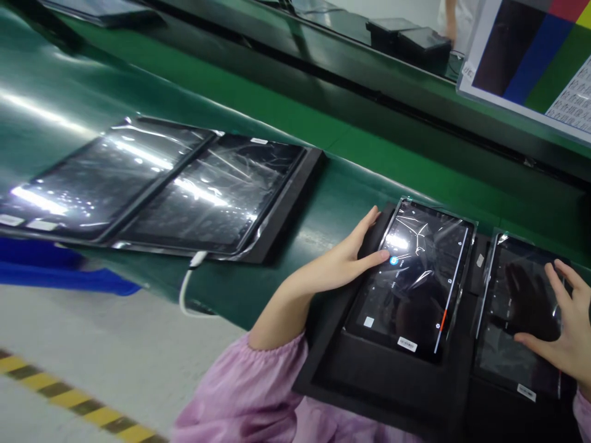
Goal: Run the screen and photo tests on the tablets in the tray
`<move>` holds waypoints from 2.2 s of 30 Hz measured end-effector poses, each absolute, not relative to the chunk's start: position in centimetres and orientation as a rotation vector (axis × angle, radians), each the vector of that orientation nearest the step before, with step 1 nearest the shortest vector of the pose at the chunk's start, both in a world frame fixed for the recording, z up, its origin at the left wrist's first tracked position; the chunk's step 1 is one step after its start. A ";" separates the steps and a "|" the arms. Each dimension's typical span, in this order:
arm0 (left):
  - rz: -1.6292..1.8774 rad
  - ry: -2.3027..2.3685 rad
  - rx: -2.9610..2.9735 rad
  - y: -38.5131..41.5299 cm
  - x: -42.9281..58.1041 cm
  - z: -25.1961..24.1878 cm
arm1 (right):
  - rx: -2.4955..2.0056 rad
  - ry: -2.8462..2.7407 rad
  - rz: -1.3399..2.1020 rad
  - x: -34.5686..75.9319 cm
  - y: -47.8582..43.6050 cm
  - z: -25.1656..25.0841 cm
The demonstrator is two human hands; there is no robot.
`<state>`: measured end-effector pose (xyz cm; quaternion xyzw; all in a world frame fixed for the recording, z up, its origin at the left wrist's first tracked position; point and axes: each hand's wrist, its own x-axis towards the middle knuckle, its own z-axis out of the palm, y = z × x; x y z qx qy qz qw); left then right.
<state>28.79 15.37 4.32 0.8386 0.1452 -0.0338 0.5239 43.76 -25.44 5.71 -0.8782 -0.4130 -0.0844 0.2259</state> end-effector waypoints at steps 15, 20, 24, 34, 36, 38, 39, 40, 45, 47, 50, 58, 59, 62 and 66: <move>0.223 0.572 1.711 14.5 38.6 5.3 | -2.368 -0.993 -0.251 44.5 -25.4 5.6; 0.315 0.598 1.722 14.6 40.0 4.5 | -2.417 -0.987 -0.308 44.9 -24.9 5.5; 0.304 0.607 1.784 14.7 39.6 4.5 | -2.470 -1.143 -0.390 46.2 -23.4 6.4; 0.304 0.657 1.941 14.6 39.4 4.6 | -2.603 -1.187 -0.379 47.2 -21.7 6.2; 0.314 0.656 1.942 14.6 39.3 4.6 | -2.598 -1.237 -0.350 47.0 -21.6 5.8; 0.306 0.651 1.944 14.6 39.3 4.6 | -2.592 -1.270 -0.349 46.9 -21.6 5.5; 0.298 0.647 1.940 14.6 39.2 4.6 | -2.584 -1.276 -0.358 46.9 -21.6 5.3; 0.288 0.643 1.932 14.5 39.2 4.6 | -2.572 -1.273 -0.373 46.8 -21.7 5.3; 0.271 0.620 1.884 14.5 39.2 4.7 | -2.509 -1.179 -0.426 46.6 -22.0 5.4; 0.269 0.620 1.869 14.4 39.2 4.9 | -2.508 -1.135 -0.422 46.6 -22.0 5.4; 0.263 0.625 1.843 14.3 39.2 5.1 | -2.517 -1.099 -0.410 46.7 -22.1 5.4; 0.250 0.625 1.794 14.3 39.3 5.1 | -2.538 -1.091 -0.386 46.7 -22.0 5.3; 0.256 0.624 1.799 14.3 39.3 5.1 | -2.545 -1.099 -0.381 46.7 -21.9 5.2; 0.258 0.624 1.806 14.4 39.2 5.0 | -2.587 -1.133 -0.352 46.7 -21.8 4.8; 0.258 0.617 1.811 14.4 39.2 5.0 | -2.621 -1.173 -0.334 46.7 -21.8 4.6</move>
